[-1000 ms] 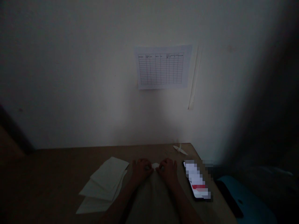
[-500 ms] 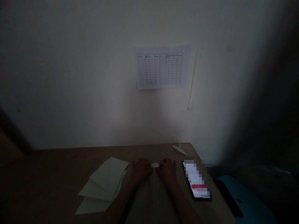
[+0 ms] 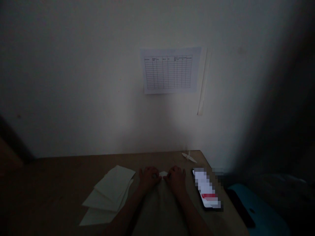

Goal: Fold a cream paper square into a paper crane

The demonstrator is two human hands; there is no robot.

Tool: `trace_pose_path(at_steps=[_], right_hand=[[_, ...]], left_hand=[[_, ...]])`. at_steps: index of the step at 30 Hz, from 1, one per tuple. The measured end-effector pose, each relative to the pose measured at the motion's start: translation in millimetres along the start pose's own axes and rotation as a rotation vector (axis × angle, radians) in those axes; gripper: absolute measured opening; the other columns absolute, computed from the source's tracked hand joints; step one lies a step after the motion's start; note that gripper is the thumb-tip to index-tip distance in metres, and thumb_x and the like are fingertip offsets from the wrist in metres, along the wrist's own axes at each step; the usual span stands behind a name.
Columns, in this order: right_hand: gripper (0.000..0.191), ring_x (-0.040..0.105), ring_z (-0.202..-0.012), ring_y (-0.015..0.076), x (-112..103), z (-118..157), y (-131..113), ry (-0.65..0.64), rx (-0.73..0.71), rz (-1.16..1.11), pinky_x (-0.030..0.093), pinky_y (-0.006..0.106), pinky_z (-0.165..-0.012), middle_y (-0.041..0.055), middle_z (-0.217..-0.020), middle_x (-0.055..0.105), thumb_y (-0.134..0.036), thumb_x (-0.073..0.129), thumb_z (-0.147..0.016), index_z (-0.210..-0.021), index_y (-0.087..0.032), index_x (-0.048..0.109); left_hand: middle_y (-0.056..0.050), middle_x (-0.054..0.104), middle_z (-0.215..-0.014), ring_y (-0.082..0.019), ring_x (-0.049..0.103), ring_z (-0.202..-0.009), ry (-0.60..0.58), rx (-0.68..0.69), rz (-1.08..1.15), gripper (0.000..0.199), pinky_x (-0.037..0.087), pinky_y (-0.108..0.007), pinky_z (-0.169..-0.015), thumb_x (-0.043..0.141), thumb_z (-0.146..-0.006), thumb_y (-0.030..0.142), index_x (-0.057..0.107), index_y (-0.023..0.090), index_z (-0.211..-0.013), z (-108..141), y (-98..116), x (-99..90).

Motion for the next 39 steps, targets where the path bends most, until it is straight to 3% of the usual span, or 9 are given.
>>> trace_pose_path(at_steps=[7,13,22,39], right_hand=[[0.019,0.058,-0.118,0.0297,0,2,0,-0.03,0.006,-0.01,0.024,0.053,-0.113,0.0108,-0.118,0.068,-0.04,0.065,-0.091,-0.09,-0.023,0.073],[0.021,0.057,-0.118,0.029,-1,5,-3,-0.003,0.0,-0.033,0.022,0.053,-0.113,0.0101,-0.117,0.067,-0.044,0.063,-0.093,-0.091,-0.025,0.072],[0.015,0.056,-0.12,0.0273,-4,1,1,-0.059,0.005,-0.097,0.023,0.049,-0.113,0.0065,-0.12,0.067,-0.032,0.065,-0.088,-0.1,-0.028,0.073],[0.042,0.051,-0.13,0.0247,-7,0,10,-0.158,-0.004,-0.162,0.014,0.052,-0.119,0.0026,-0.13,0.063,-0.014,0.056,-0.079,-0.112,-0.034,0.071]], left_hand=[[-0.004,0.07,-0.127,-0.031,0.054,-0.128,0.0,-0.026,-0.029,0.012,0.014,-0.065,-0.12,0.068,-0.087,0.037,0.076,0.029,-0.092,1,4,-3.5],[-0.002,0.069,-0.132,-0.031,0.052,-0.131,-0.019,-0.017,0.025,0.027,0.011,-0.064,-0.121,0.067,-0.089,0.041,0.074,0.038,-0.115,4,7,-9.7],[0.002,0.06,-0.145,-0.032,0.043,-0.14,-0.028,-0.027,0.025,0.023,0.014,-0.072,-0.116,0.07,-0.085,0.035,0.076,0.042,-0.107,7,3,-10.0],[0.003,0.041,-0.162,-0.035,0.026,-0.152,-0.17,0.031,-0.081,0.037,0.011,-0.077,-0.116,0.06,-0.089,0.029,0.07,0.046,-0.121,1,-12,-4.8]])
Point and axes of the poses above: each hand's wrist, its own z-axis away from the middle knuckle, its own x-axis out of the palm, y = z × x, the point moved 2 cm from there along -z, towards the middle knuckle
